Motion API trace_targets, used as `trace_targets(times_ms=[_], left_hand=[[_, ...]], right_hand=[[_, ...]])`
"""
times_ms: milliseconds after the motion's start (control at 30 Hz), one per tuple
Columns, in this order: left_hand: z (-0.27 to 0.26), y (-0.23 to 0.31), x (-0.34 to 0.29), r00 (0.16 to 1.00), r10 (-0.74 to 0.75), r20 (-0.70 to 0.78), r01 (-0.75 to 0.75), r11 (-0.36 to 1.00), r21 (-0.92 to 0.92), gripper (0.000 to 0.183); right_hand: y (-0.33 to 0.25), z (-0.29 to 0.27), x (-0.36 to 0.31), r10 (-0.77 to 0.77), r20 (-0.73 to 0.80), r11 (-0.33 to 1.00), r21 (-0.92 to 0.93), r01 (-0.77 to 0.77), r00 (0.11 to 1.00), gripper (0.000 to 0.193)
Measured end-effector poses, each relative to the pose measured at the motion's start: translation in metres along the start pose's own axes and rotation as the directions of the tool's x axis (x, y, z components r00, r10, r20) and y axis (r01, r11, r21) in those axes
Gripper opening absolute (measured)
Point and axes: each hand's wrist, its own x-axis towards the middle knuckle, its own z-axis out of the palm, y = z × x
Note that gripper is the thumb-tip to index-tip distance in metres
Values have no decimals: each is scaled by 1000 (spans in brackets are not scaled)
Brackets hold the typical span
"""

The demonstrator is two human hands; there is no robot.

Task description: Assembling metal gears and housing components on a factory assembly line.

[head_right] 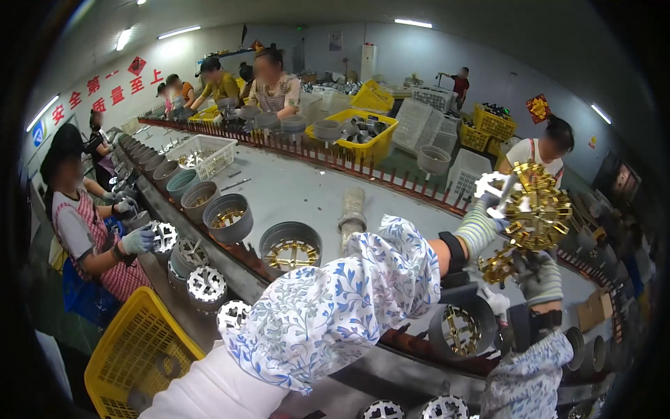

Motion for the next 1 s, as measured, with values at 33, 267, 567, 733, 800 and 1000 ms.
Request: trace_targets(times_ms=[33,267,567,733,800,1000], left_hand=[[-27,-27,22,999,-5,38,7,998,-68,41],[-147,-67,34,981,-41,188,-99,729,677,67],[-187,21,-5,997,-60,54,36,929,369,44],[-106,87,-49,970,220,103,-219,975,-27,36],[-45,92,-78,937,256,237,-252,967,-45,36],[200,90,-290,694,-178,698,205,978,45,36]], right_hand=[[26,-23,42,-16,191,948,-308,75,982,17],[75,71,55,-386,538,50,-798,600,749,36],[-16,120,-23,-198,150,939,313,143,969,47],[-66,93,-176,-420,197,892,271,363,886,50],[-70,49,-265,-381,225,919,196,342,897,52],[-28,-124,-611,-246,-437,943,99,318,865,60]])
